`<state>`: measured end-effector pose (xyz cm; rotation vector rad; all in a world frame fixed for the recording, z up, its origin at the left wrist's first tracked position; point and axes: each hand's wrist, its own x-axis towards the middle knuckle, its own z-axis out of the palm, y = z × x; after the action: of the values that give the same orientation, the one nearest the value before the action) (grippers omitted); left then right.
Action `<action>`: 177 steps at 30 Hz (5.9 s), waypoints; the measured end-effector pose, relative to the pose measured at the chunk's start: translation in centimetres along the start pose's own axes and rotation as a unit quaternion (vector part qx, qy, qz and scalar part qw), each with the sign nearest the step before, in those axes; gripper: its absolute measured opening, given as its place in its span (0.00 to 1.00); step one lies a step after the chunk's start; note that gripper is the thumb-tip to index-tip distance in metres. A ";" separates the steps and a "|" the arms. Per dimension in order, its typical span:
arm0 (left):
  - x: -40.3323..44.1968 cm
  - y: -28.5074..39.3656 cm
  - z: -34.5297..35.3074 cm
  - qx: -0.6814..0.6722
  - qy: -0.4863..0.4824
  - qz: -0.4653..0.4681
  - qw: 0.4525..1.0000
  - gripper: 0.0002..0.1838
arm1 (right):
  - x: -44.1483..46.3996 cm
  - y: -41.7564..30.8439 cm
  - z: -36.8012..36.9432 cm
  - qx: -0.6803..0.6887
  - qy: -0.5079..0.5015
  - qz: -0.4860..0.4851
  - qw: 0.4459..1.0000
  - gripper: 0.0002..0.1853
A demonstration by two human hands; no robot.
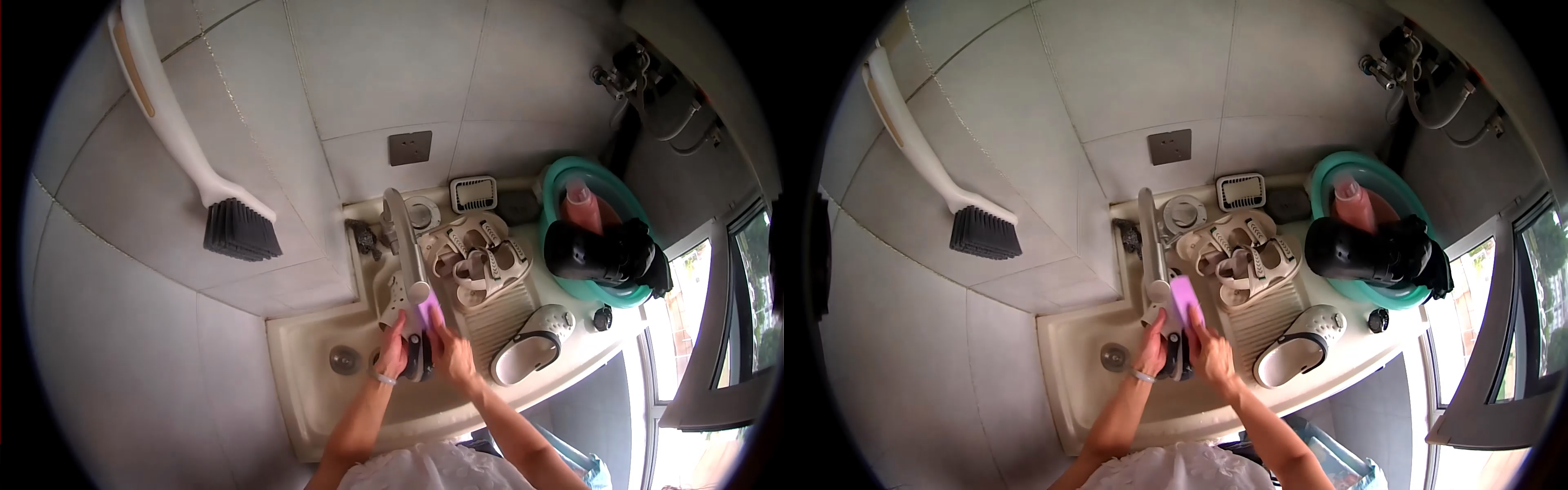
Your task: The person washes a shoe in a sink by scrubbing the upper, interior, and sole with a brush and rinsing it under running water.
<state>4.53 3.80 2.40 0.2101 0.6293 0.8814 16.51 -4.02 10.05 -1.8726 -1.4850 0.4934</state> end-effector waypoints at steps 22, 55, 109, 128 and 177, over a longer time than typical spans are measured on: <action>-4.2 2.7 -2.6 -0.082 -0.074 -0.098 0.989 0.23 | 5.9 1.2 -0.1 0.338 -0.114 0.202 0.912 0.31; -1.6 4.3 1.7 0.725 0.095 0.321 0.602 0.49 | 1.5 -1.0 -0.3 0.089 -0.017 0.084 0.992 0.29; -7.2 1.2 -7.7 0.462 0.191 -0.062 0.864 0.40 | 1.4 12.3 14.4 0.055 -0.014 0.212 0.976 0.12; 1.6 -2.9 -10.8 0.581 -0.006 0.294 0.759 0.40 | -1.5 1.2 6.3 0.048 -0.098 0.099 0.989 0.21; -4.2 2.5 0.7 0.600 0.030 0.426 0.677 0.42 | 5.2 0.0 1.6 0.261 0.012 0.131 0.956 0.23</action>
<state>1.37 2.21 5.84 1.8139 1.1432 1.2285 16.87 1.43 9.51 -1.6379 -0.9642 0.8879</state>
